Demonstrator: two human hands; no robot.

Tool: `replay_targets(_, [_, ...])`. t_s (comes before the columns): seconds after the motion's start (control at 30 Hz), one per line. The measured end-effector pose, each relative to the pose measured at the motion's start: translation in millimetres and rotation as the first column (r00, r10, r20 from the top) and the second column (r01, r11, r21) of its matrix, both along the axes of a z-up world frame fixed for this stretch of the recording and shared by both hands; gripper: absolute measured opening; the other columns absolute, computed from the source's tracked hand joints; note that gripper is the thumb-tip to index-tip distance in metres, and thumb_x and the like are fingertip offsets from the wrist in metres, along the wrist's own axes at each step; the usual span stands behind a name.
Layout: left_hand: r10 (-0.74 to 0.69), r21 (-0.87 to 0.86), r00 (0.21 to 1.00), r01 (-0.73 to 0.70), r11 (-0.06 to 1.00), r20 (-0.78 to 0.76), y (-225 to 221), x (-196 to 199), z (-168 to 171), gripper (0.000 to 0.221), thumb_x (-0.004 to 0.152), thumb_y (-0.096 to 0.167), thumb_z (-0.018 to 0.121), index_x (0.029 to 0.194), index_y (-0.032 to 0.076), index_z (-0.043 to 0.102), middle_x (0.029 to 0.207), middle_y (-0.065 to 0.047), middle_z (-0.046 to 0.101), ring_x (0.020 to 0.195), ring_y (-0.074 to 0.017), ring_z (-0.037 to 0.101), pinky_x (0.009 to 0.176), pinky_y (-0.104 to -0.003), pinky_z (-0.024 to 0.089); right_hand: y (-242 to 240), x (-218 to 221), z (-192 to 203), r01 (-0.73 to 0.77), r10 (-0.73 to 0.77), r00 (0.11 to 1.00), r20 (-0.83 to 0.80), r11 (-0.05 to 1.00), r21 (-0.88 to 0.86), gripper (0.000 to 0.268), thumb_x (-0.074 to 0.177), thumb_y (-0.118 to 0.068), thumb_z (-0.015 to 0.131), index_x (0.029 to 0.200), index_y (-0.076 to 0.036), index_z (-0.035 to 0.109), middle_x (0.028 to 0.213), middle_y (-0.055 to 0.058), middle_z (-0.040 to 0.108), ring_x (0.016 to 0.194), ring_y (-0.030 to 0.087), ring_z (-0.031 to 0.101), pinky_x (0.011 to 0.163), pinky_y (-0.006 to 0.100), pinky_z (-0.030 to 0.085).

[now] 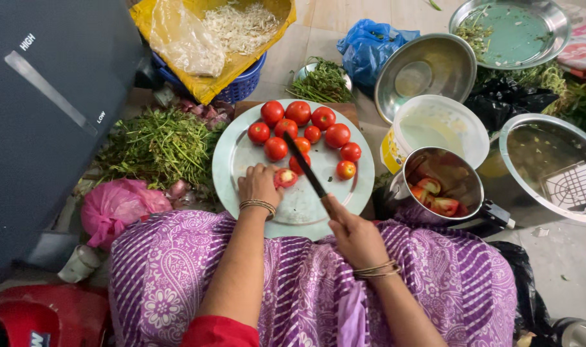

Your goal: The person cuts tomatoes with a knife and places the tomato pieces into a metal jar by hand.

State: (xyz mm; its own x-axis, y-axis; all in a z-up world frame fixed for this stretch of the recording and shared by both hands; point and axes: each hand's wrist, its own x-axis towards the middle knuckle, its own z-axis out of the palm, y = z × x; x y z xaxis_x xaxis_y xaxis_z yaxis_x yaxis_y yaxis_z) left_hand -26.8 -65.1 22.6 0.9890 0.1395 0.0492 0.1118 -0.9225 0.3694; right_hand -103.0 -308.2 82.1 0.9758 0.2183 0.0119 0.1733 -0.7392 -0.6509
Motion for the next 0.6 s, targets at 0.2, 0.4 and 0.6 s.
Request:
replay_targets(0.2, [0.340,-0.194,0.940,-0.334,0.923,-0.001,5.6,-5.9,17.4,0.057,0.077,0.030,0.083,0.127,0.016,0.060,0.122,-0.009,0.062,0.119,-0.0327,0.060,0.096,-0.047,0.052,29.9,2.3,-15.1,-0.094,0.104,0.989,0.103,0.990,-0.102,0.060,0.093,-0.031,0.062,0.151,-0.034,0.046,0.099,0.016,0.074,0.084,0.039,0.071,0.072,0.050,0.057])
replay_targets(0.4, [0.278,-0.215,0.955,-0.294,0.931,-0.100,1.8,-8.3,24.3,0.051,0.077,0.031,0.080,0.124,0.022,0.062,0.123,-0.009,0.058,0.117,-0.0316,0.061,0.091,-0.050,0.054,47.2,0.3,-18.8,-0.115,0.128,0.990,0.056,0.973,-0.199,0.060,0.095,-0.033,0.059,0.152,-0.038,0.043,0.093,0.014,0.072,0.080,0.038,0.071,0.070,0.051,0.056])
replay_targets(0.6, [0.355,-0.268,0.929,-0.369,0.890,-0.103,-1.3,-8.8,24.3,0.038,0.089,0.041,0.074,0.116,0.017,0.065,0.122,-0.010,0.062,0.114,-0.0332,0.065,0.092,-0.050,0.055,47.5,-4.2,-20.7,-0.146,0.162,0.986,0.041,0.955,-0.260,0.059,0.096,-0.032,0.058,0.152,-0.038,0.043,0.091,0.013,0.071,0.078,0.039,0.071,0.070,0.051,0.056])
